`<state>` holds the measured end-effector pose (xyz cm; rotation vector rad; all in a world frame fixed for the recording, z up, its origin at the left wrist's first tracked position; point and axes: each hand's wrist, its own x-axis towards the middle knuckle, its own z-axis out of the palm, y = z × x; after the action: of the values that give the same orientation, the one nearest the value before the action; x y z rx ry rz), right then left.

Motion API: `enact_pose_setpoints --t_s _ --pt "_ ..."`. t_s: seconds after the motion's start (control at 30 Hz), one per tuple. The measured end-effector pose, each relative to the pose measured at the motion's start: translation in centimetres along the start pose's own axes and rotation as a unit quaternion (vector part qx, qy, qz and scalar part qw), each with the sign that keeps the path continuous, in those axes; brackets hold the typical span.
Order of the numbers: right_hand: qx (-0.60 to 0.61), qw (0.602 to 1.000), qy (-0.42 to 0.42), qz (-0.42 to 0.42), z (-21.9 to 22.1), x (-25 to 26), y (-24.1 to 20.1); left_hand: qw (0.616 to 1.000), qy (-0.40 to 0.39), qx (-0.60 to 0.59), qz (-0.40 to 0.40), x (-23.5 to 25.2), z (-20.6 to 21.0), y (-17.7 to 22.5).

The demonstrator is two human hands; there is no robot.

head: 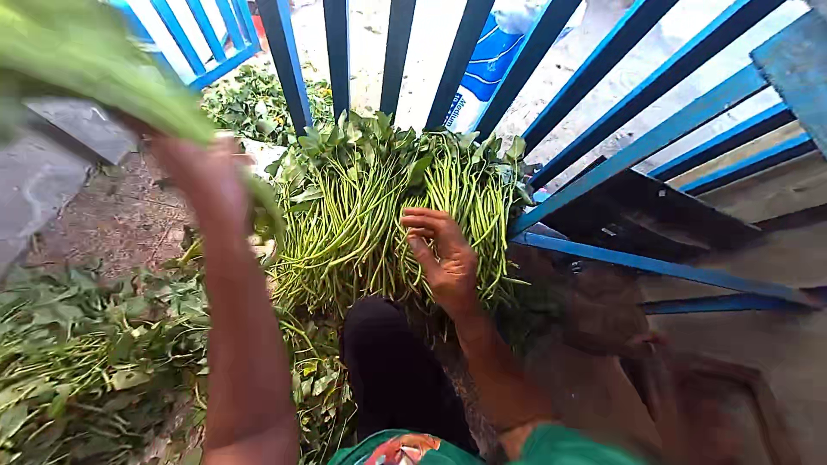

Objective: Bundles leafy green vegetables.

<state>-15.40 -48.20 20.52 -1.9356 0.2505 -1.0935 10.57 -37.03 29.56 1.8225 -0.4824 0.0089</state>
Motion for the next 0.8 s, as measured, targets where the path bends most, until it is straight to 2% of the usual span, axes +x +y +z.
enact_pose_setpoints --t_s 0.07,0.13,0.2,0.23,0.27,0.37,0.47,0.53,0.6,0.67,0.73,0.8 --pt "-0.009 0.998 0.056 -0.002 -1.1 0.0 1.0 0.976 -0.203 0.060 -0.059 0.0 8.5 0.0" --pt "-0.010 0.996 0.083 -0.005 -1.5 -0.2 2.3 0.898 -0.414 0.028 -0.146 -1.6 16.0 -4.3" --pt "-0.039 0.996 0.082 0.007 -1.4 -0.6 3.3 0.806 -0.523 -0.051 -0.272 -3.7 20.3 -9.8" --pt "-0.054 0.995 0.076 0.016 -1.4 -0.6 3.7 0.779 -0.534 -0.088 -0.317 -4.1 21.0 -11.6" --pt "-0.065 0.995 0.071 0.032 -1.3 -0.6 4.0 0.768 -0.530 -0.116 -0.341 -4.1 21.0 -12.4" --pt "-0.088 0.991 0.043 0.091 -0.6 1.3 5.1 0.764 -0.511 -0.152 -0.363 -3.0 19.5 -12.6" --pt "-0.146 0.984 -0.029 0.102 1.5 6.7 8.3 0.766 -0.498 -0.198 -0.355 -2.6 18.8 -12.9" --pt "-0.218 0.957 -0.139 0.135 3.1 10.7 11.2 0.786 -0.489 -0.218 -0.309 -3.4 19.1 -13.2" --pt "-0.279 0.906 -0.269 0.172 4.9 13.4 14.5 0.812 -0.471 -0.210 -0.273 -4.2 19.7 -13.7" --pt "-0.325 0.855 -0.358 0.189 6.0 14.3 17.5 0.857 -0.418 -0.177 -0.245 -4.8 19.3 -13.1" --pt "-0.380 0.814 -0.401 0.180 6.2 15.0 18.2 0.899 -0.366 -0.137 -0.198 -5.0 18.1 -12.1" --pt "-0.451 0.786 -0.397 0.151 5.7 16.0 17.2 0.920 -0.357 -0.093 -0.133 -5.2 16.5 -11.5"
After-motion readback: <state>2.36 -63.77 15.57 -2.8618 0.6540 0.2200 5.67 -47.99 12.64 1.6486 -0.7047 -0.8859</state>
